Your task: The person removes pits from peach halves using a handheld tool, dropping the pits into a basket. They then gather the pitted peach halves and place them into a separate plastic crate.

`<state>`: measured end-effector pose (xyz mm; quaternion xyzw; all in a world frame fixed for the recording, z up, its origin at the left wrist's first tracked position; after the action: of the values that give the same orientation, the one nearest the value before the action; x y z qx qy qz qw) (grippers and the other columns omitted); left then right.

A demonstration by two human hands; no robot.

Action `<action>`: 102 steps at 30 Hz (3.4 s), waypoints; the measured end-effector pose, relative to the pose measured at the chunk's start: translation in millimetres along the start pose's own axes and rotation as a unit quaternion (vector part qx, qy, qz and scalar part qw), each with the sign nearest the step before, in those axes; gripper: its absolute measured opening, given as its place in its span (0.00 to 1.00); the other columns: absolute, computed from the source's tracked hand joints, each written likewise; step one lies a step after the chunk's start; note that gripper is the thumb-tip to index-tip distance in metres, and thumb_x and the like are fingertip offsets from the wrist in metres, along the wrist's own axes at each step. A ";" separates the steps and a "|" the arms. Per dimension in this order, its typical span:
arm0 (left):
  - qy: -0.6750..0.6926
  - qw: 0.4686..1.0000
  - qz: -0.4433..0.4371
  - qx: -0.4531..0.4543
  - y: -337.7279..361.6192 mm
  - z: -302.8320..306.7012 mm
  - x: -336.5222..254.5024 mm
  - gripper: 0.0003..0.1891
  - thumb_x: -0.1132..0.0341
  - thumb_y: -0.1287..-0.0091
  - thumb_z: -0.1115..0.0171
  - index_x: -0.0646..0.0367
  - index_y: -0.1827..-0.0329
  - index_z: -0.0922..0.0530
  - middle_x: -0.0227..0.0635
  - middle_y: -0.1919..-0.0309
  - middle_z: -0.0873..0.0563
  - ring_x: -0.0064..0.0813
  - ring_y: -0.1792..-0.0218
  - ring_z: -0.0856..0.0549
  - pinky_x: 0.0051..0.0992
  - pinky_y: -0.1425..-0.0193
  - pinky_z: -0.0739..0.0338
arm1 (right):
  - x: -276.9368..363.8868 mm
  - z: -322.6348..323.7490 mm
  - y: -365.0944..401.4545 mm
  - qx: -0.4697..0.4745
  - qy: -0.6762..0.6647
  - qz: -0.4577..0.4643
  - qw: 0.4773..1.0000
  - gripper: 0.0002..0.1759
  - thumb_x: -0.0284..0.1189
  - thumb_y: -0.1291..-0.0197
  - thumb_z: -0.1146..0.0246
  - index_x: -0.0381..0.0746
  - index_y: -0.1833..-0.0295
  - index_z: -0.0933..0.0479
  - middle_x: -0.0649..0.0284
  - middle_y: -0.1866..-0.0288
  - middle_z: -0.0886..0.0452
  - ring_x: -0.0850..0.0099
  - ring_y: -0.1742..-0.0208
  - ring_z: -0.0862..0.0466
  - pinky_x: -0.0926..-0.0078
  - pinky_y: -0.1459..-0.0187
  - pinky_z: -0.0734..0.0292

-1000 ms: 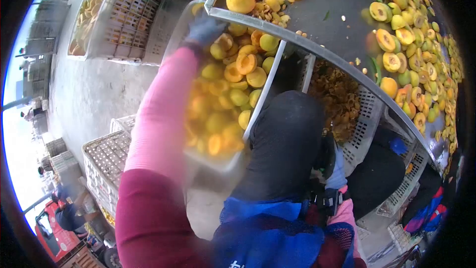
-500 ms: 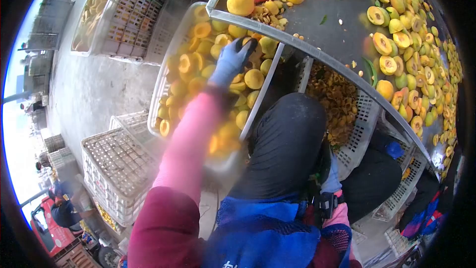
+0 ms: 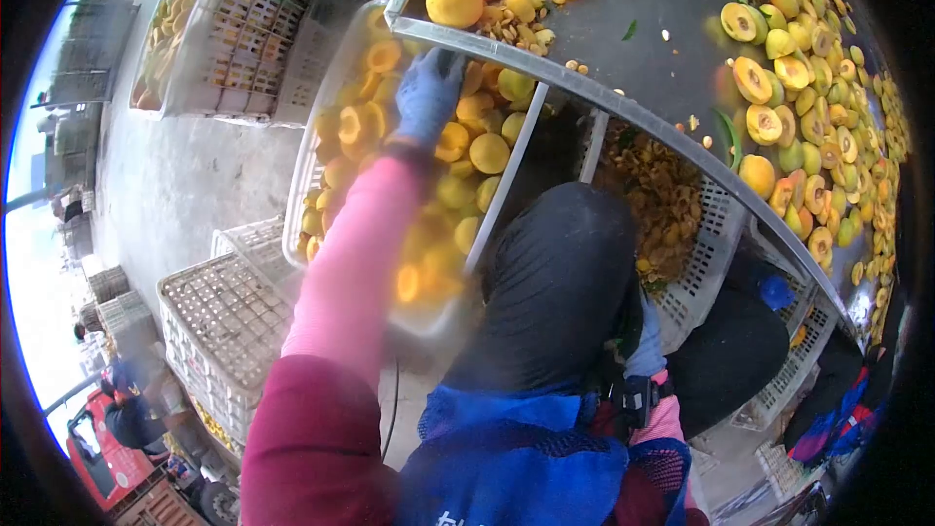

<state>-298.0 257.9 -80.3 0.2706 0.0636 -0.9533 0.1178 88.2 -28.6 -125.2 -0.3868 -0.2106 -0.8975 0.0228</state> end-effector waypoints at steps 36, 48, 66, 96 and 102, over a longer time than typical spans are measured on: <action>-0.279 0.959 0.032 -0.046 53.2 89.7 62.9 0.38 0.38 0.41 0.41 0.58 0.35 0.31 0.51 0.47 0.22 0.50 0.46 0.22 0.43 0.45 0.25 | -24.6 -12.3 3.9 -0.014 -0.349 -0.124 0.929 0.26 0.36 0.26 0.57 0.37 0.27 0.43 0.61 0.30 0.35 0.69 0.33 0.33 0.73 0.32 0.38; 0.146 0.972 0.130 0.133 17.3 85.3 104.8 0.24 0.55 0.39 0.35 0.63 0.45 0.24 0.35 0.59 0.15 0.31 0.59 0.16 0.28 0.55 0.22 | -21.1 -35.3 -21.6 0.004 -0.415 -0.125 0.901 0.23 0.37 0.26 0.57 0.37 0.32 0.34 0.62 0.37 0.27 0.71 0.39 0.27 0.75 0.39 0.32; -0.251 0.966 -0.052 0.017 -10.8 68.4 126.5 0.39 0.46 0.38 0.41 0.61 0.30 0.41 0.51 0.38 0.27 0.49 0.45 0.21 0.42 0.45 0.25 | -17.7 -34.0 -21.8 -0.019 -0.501 -0.201 0.841 0.21 0.32 0.28 0.53 0.36 0.34 0.34 0.58 0.37 0.27 0.69 0.39 0.28 0.73 0.38 0.34; -0.266 0.954 -0.086 0.108 108.2 47.6 57.0 0.33 0.51 0.40 0.36 0.42 0.31 0.34 0.45 0.41 0.27 0.60 0.37 0.34 0.48 0.33 0.36 | -72.8 -35.0 -12.4 -0.036 -0.217 -0.101 0.970 0.22 0.38 0.27 0.53 0.37 0.35 0.31 0.63 0.43 0.24 0.73 0.47 0.23 0.76 0.45 0.27; -0.314 0.931 0.017 0.186 83.3 55.6 89.9 0.37 0.49 0.42 0.34 0.34 0.29 0.38 0.41 0.50 0.20 0.52 0.39 0.30 0.47 0.39 0.30 | -45.0 -14.3 -19.2 -0.094 -0.175 -0.058 0.978 0.20 0.46 0.30 0.48 0.40 0.51 0.24 0.69 0.68 0.21 0.78 0.73 0.23 0.80 0.73 0.27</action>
<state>-378.5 150.1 -85.9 -0.0248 -0.1598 -0.9822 0.0953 106.0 -22.3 -172.5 -0.5256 -0.1479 -0.8314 -0.1029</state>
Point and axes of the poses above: each hand's wrist, its own y-axis away from the middle knuckle, its own z-axis out of the back of the hand, x = y × z, the point moved 10 cm from there along -y, towards the middle knuckle
